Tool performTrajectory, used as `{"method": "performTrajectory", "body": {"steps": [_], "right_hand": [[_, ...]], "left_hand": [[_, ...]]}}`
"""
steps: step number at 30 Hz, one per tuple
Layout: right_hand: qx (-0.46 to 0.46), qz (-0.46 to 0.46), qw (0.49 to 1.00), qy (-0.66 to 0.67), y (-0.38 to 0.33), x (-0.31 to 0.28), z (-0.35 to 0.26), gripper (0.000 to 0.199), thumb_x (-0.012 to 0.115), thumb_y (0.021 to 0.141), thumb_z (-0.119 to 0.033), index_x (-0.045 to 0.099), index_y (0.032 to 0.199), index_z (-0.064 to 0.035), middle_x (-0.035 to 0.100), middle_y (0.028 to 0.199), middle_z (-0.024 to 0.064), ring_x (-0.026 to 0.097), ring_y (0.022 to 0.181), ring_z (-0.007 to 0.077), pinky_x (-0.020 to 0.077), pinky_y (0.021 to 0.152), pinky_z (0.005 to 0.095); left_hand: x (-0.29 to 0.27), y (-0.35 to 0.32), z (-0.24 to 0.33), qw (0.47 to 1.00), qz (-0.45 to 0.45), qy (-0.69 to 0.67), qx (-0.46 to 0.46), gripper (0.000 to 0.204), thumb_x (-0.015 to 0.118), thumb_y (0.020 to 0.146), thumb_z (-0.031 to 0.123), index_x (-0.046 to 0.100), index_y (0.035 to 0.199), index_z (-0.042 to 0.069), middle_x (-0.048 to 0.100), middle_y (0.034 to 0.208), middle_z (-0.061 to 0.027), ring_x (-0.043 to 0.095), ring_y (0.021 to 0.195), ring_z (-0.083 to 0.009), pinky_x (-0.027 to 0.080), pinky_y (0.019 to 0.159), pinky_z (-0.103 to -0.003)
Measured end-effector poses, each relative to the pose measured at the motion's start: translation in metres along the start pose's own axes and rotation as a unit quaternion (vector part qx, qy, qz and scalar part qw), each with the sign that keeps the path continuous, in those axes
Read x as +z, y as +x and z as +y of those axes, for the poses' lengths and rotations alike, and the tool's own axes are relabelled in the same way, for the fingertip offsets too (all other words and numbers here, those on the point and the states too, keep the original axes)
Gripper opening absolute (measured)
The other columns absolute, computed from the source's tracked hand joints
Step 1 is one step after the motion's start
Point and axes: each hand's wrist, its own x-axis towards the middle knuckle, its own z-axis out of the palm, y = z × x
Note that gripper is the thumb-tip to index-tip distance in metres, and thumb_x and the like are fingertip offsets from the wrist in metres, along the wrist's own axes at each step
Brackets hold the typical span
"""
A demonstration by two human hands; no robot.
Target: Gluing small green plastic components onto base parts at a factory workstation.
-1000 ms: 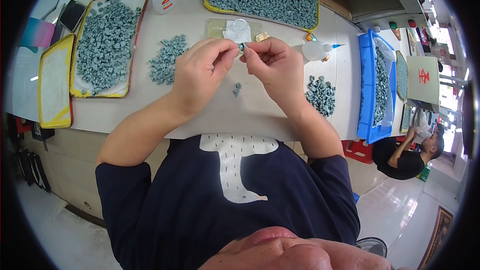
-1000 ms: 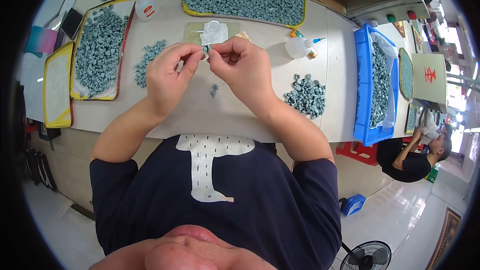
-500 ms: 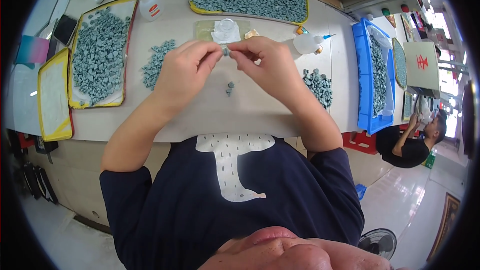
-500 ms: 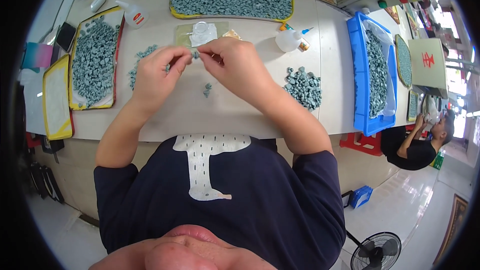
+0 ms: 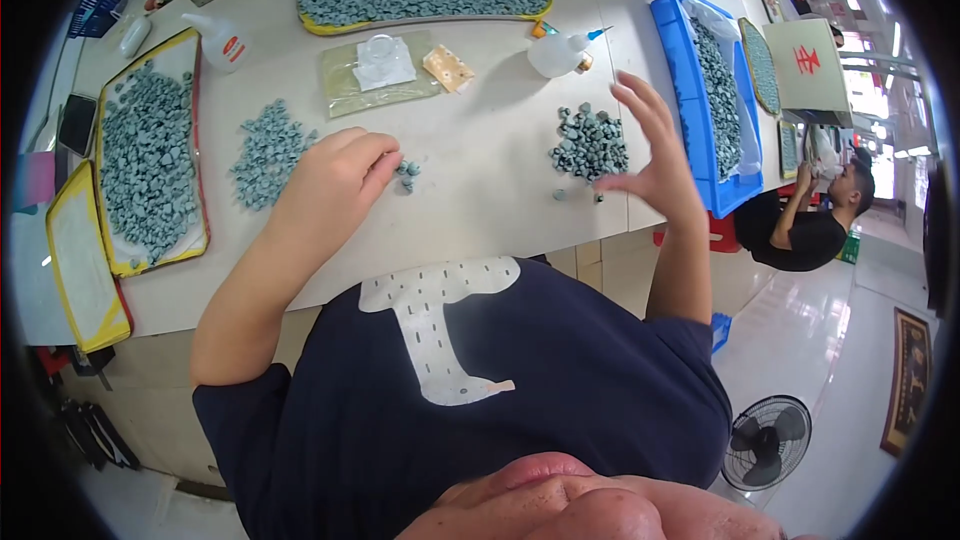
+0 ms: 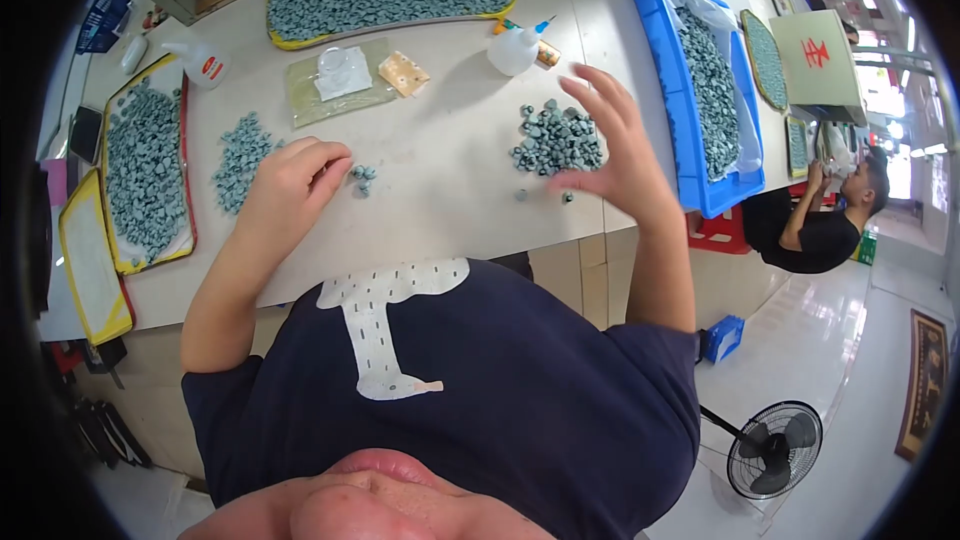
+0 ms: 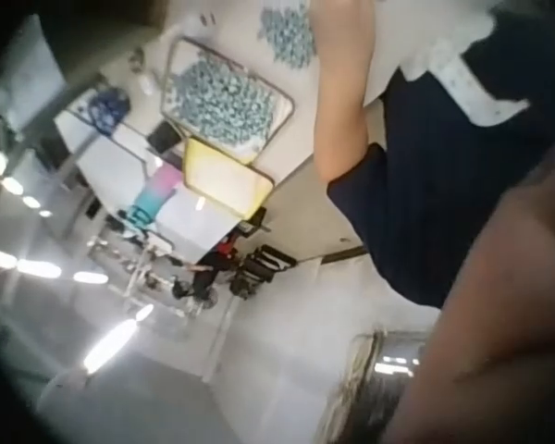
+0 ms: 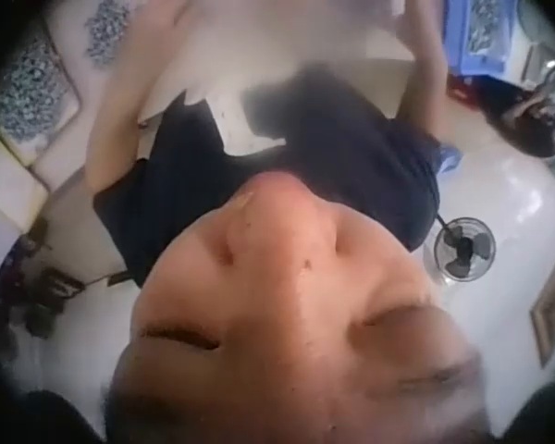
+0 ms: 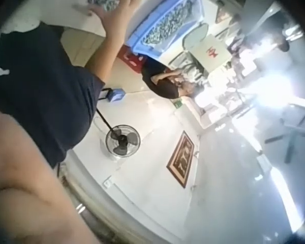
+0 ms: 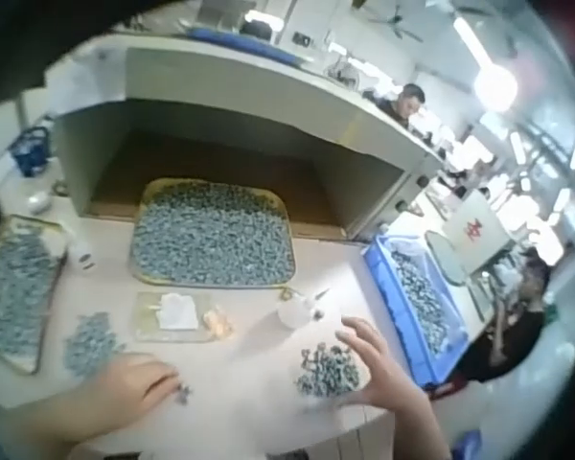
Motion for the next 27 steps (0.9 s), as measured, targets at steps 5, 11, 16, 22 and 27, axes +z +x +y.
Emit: {"method": "performTrajectory", "body": {"steps": [5,11,16,22,27], "right_hand": [[0.034,0.026,0.999,-0.019,-0.056,0.045,0.026,0.12,0.082,0.043,-0.062,0.037,0.144,-0.0142,0.018,0.153,0.0208,0.013,0.141,0.0428,0.0168,0.114,0.0531],[0.017,-0.015,0.995,-0.092,-0.043,0.034,0.02,0.106,0.082,0.05,-0.06,0.045,0.139,-0.0157,0.023,0.15,0.0218,0.018,0.139,0.0445,0.0185,0.113,0.0537],[-0.019,-0.043,0.994,-0.097,-0.029,0.032,0.004,0.084,0.08,0.063,-0.052,0.05,0.133,-0.0171,0.027,0.148,0.0205,0.021,0.138,0.0443,0.0191,0.112,0.0533],[-0.053,-0.048,0.993,-0.095,-0.012,0.042,-0.021,0.068,0.074,0.074,-0.045,0.052,0.131,-0.016,0.031,0.147,0.0163,0.023,0.137,0.043,0.0199,0.112,0.0534],[-0.057,0.026,0.992,-0.107,0.005,0.043,-0.049,0.042,0.068,0.082,-0.028,0.059,0.12,-0.0105,0.051,0.129,0.0137,0.045,0.121,0.0369,0.035,0.103,0.0471]], "left_hand": [[0.009,0.004,0.002,1.0,-0.014,0.016,0.007,0.01,0.063,0.083,0.007,0.064,0.088,-0.001,0.063,0.082,-0.0146,0.06,0.076,-0.0327,0.049,0.069,-0.038],[0.012,0.007,0.028,1.0,-0.002,0.012,-0.015,0.009,0.063,0.083,0.007,0.064,0.088,0.0,0.064,0.081,-0.0133,0.06,0.075,-0.031,0.048,0.068,-0.037],[0.006,0.007,0.046,0.999,0.014,0.012,-0.035,0.009,0.063,0.084,0.007,0.064,0.089,0.0,0.063,0.08,-0.0126,0.06,0.074,-0.0292,0.048,0.067,-0.036],[-0.004,0.002,0.044,0.999,0.028,0.009,-0.039,0.009,0.063,0.084,0.007,0.064,0.09,-0.001,0.064,0.08,-0.0126,0.06,0.073,-0.0284,0.048,0.066,-0.035],[-0.033,-0.003,0.03,0.992,0.097,0.046,-0.072,0.01,0.063,0.084,0.006,0.065,0.091,-0.001,0.064,0.084,-0.0132,0.061,0.074,-0.0297,0.048,0.067,-0.036]]}}
